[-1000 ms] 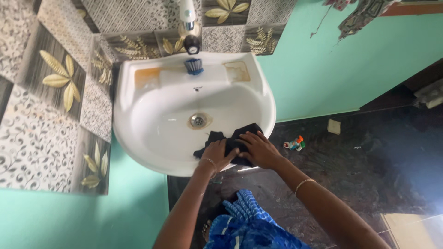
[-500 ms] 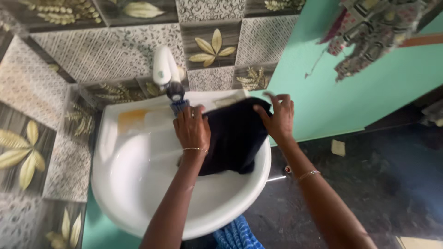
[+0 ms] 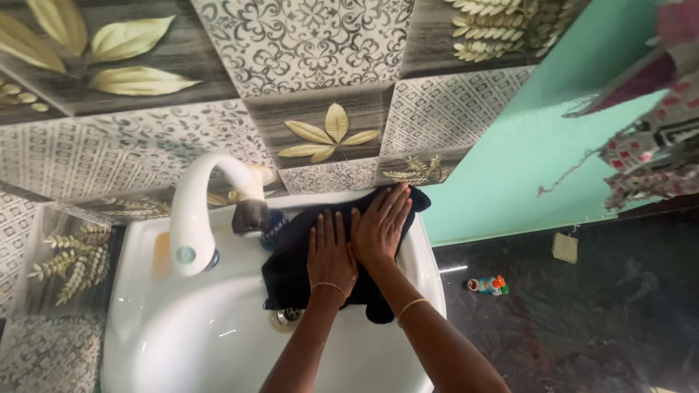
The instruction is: The person scrubs a white sink with a blue brush, rinses the brush and hands under running water, and wipes the sink and surrounding tiles with a dark cloth. The sink and tiles are visibly stained with an orange substance during the process.
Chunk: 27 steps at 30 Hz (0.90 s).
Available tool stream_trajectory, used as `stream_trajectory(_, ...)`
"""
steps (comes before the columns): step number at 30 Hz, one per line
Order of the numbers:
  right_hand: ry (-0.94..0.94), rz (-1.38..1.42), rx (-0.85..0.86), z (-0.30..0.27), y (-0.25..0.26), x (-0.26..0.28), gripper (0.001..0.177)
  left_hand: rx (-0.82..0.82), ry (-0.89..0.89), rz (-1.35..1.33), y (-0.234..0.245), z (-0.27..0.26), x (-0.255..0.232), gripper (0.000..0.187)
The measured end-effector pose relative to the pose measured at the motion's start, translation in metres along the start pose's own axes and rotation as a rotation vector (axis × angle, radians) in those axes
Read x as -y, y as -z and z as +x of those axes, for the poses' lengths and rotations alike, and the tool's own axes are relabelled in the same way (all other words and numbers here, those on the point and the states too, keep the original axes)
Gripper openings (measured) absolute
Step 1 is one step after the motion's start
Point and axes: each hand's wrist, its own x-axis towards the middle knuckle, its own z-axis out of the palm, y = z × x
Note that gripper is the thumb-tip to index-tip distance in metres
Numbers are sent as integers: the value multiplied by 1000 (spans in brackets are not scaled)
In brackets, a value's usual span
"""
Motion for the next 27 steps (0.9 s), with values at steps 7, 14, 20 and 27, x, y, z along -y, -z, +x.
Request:
stream_trajectory(7,91,25,-35,-11,-1,-5,70,-49,-13,-14,6,-3,-3,68)
stream_trajectory(14,147,152,82,-14,3,-9,62,-39,-43,-17,5,-1,1,65)
stream_trajectory(20,369,339,138,-10,5,-8,56,-45,-58,29,8,-2,1,66)
stream_trajectory(27,476,475,263,-11,9,-14,58,135,-94,228,9,4,8,62)
